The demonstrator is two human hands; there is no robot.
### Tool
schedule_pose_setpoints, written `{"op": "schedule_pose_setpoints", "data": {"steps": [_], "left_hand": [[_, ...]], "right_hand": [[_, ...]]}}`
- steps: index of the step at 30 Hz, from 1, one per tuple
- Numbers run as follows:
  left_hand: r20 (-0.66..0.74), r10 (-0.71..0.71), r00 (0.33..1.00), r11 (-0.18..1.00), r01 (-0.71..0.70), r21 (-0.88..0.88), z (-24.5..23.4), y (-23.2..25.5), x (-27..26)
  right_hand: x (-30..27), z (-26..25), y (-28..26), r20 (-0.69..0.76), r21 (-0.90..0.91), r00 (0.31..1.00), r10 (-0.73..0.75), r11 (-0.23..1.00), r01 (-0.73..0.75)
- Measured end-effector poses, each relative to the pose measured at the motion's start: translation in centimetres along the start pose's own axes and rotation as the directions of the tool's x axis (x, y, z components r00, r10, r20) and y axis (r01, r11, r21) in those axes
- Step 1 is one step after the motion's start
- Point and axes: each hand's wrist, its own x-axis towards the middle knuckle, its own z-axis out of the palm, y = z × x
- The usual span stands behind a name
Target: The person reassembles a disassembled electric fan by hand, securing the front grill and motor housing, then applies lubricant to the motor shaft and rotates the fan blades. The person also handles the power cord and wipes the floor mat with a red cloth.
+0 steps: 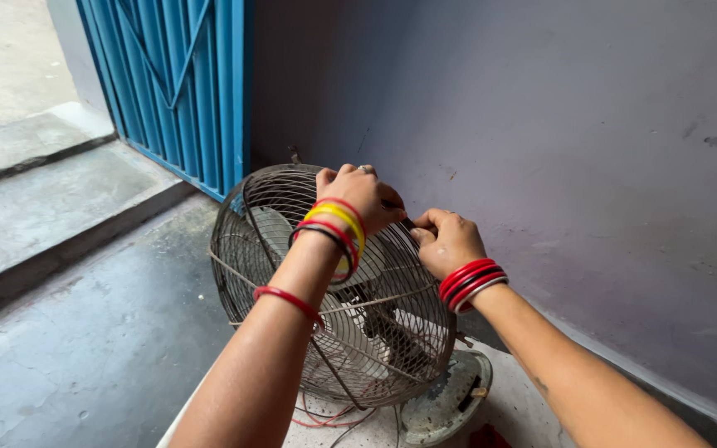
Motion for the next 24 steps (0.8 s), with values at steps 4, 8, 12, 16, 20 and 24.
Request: {"op": "schedule_pose_setpoints", "data": {"steps": [4,8,12,16,20,24], "left_hand": [[0.001,0.078,0.997,0.997,-0.078,-0.016,0.5,0.4,1.6],[-0.028,0.080,0.996,0.988,-0.083,-0.129,2.1,0.1,2.1],[-0.047,0.070,0.996,0.986,-0.077,-0.151,2.7,0.1,2.3],[-0.051,0.056,0.997,0.986,-0.063,-0.152,2.7,0.4,1.7],[-0.078,0.088,0.993,0.984,-0.099,-0.146,3.3,0.9,0.9],[-0.196,0.226,0.954,0.965,-0.246,-0.088,3.5,0.0,-0.2]], "right_hand": [[0.2,0.1,0.1,-0.029,0.044,0.999,-0.021,0.999,0.022],[0.3,0.1,0.9,0.055,0.111,0.998,-0.026,0.994,0.020],[1.2,-0.9,1.5,0.246,0.336,0.969,-0.029,0.940,-0.057],[0.8,-1.6,1.2,0.238,0.218,0.971,-0.035,0.976,-0.019],[-1.1,-0.8,0.9,0.073,0.051,0.997,0.003,0.999,-0.006],[-2.5,-0.6,1.1,-0.025,0.066,0.993,-0.119,0.991,0.121]]}}
